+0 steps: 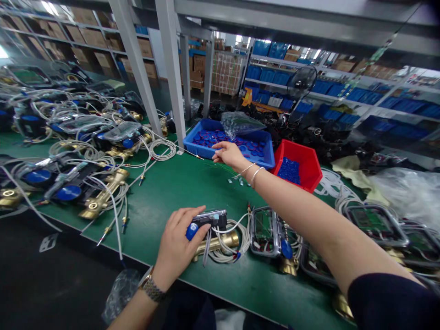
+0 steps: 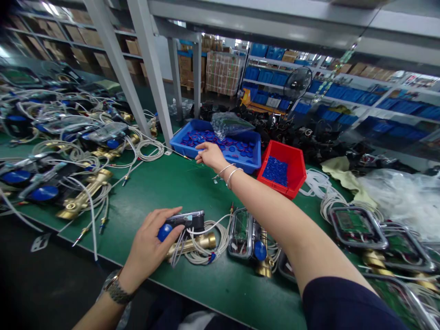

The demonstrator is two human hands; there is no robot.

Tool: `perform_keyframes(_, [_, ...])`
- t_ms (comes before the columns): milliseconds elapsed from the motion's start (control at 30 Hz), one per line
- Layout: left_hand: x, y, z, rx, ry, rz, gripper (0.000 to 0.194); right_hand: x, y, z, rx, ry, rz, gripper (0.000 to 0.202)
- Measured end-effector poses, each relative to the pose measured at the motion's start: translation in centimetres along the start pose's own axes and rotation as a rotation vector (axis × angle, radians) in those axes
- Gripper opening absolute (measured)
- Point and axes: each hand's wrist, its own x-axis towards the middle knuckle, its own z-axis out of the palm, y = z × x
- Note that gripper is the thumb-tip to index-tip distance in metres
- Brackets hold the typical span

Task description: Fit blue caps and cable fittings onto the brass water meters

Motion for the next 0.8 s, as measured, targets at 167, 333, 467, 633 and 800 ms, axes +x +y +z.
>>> perform_keyframes(167, [-0.8,-0.3,-0.8,-0.03,0.039,-0.077,0.061,-4.3,-2.6,-2.6,0.123,-0.007,-0.066,0.013])
perform_keyframes(333, [-1.7,-0.5,-1.2,-0.041,0.048,-0.1,0.063,-8.4,-2.8,-2.8,0.014,-0.243,-0.135,0.01])
perform_keyframes(467, [-1.8,-0.4,-1.3,-0.045,0.048,-0.109,0.062,-10.1,-2.5,-1.3,-0.011,-0.535,-0.153,0.015])
perform_keyframes(633, [-1.7,-0.5,-1.2,-0.044,0.045,-0.125,0.062,-11.0,-3.0,0.8,-0.231,-0.545,-0.391,0.008])
perform_keyframes(800, [-1.7,-0.7,-1.0,-0.034,0.04,-0.128,0.062,-11.3,-3.4,1.9,-0.483,-0.523,-0.56,0.009])
